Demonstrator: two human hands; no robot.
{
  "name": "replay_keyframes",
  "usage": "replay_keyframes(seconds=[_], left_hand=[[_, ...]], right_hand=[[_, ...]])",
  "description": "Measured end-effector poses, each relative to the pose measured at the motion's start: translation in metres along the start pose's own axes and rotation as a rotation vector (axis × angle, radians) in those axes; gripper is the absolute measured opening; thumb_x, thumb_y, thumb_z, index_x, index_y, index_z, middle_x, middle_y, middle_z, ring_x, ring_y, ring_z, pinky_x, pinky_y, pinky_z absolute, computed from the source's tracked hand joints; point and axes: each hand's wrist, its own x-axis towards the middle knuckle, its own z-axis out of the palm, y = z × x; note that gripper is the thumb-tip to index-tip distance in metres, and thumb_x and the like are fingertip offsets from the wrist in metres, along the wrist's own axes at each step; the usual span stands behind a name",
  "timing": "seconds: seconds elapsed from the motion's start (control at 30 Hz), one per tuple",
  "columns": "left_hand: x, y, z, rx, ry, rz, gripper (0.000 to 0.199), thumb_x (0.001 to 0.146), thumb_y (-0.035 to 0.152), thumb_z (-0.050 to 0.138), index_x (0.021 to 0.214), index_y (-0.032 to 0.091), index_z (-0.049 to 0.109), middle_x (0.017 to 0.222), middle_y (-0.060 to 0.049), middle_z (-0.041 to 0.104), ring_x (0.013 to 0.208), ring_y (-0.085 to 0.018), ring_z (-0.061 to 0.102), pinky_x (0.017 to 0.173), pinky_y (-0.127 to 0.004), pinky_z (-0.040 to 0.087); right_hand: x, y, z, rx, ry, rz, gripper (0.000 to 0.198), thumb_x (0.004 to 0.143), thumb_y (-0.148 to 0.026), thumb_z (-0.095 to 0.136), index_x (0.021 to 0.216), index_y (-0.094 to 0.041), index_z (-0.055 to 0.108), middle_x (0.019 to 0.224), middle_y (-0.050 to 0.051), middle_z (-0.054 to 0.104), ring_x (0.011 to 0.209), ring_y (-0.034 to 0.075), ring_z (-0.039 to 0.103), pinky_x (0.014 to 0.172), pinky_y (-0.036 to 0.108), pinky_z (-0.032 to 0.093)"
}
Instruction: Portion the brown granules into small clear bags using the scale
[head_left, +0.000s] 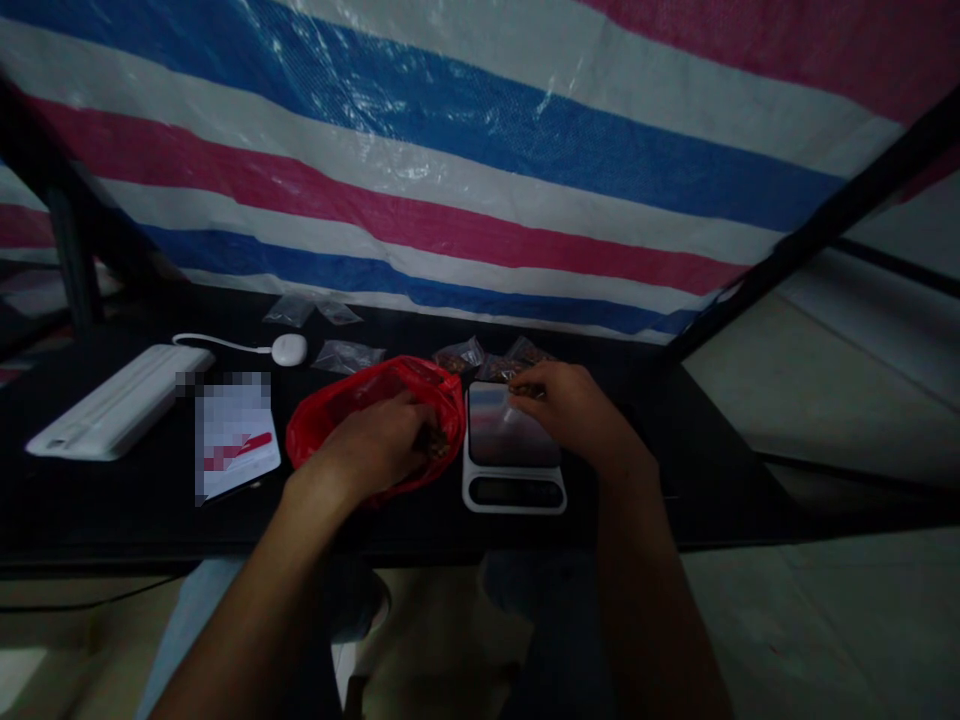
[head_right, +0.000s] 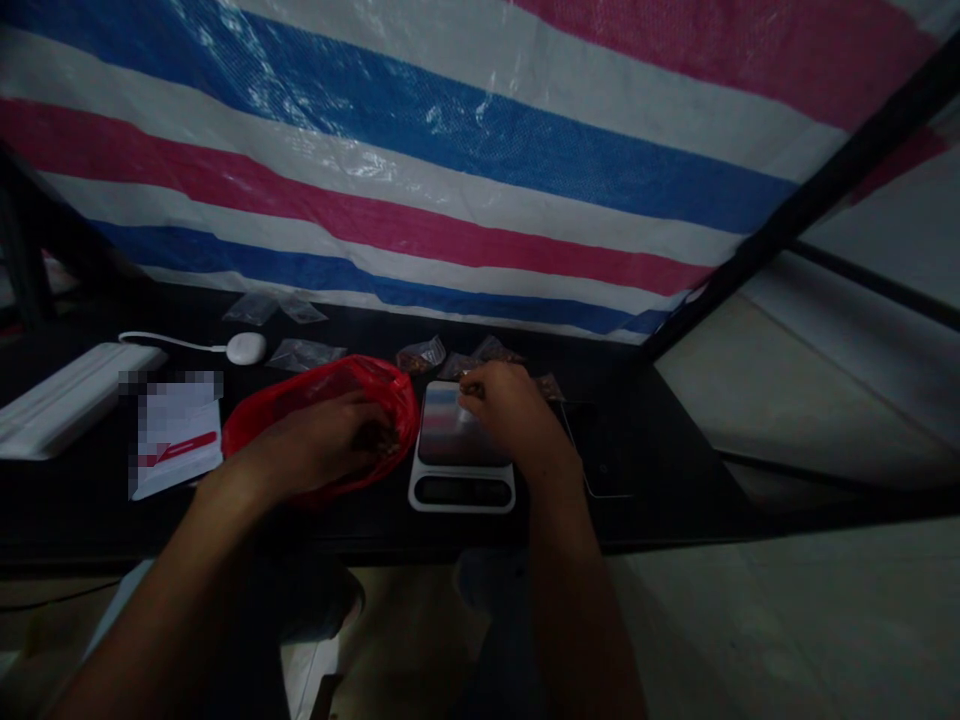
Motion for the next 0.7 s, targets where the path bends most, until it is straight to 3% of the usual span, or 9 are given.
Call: replay_keyframes(seconds=[0.27,0.5,0.7], left_hand=[[0.002,-0.0028,-0.0075,-0.065,-0.018,0.027,0.027,0.09,0.017,0.055,0.101,0.023,0.079,0.104,-0.009,0.081,0.096,-0.026,0.074,0.083,-0.032,0.052],[0.0029,-0.0054,-0.007,-0.049,-0.005,0.024,0.027,0.091,0.015,0.054,0.098,0.022,0.079,0.102,-0.01,0.081,0.093,-0.025,0.075,0.083,-0.033,0.053],[0.0031,-0.0045,-0.004,-0.079,-0.023,0.012,0.024,0.086,0.018,0.063,0.103,0.022,0.079,0.103,-0.01,0.081,0.095,-0.025,0.075,0.083,-0.031,0.055]], right_hand=[[-0.0019,-0.0011,0.0004,-0.024,0.006,0.016,0.016,0.088,-0.013,0.07,0.094,-0.02,0.083,0.098,0.009,0.082,0.092,0.024,0.075,0.082,0.034,0.054],[-0.0025,-0.0044,-0.0037,-0.013,-0.017,0.055,0.025,0.087,-0.011,0.072,0.108,-0.02,0.081,0.107,0.01,0.081,0.094,0.024,0.075,0.081,0.033,0.053],[-0.0039,-0.0076,-0.007,0.0,0.005,0.049,0.02,0.09,-0.01,0.068,0.102,-0.019,0.081,0.103,0.009,0.081,0.091,0.023,0.074,0.08,0.032,0.051]])
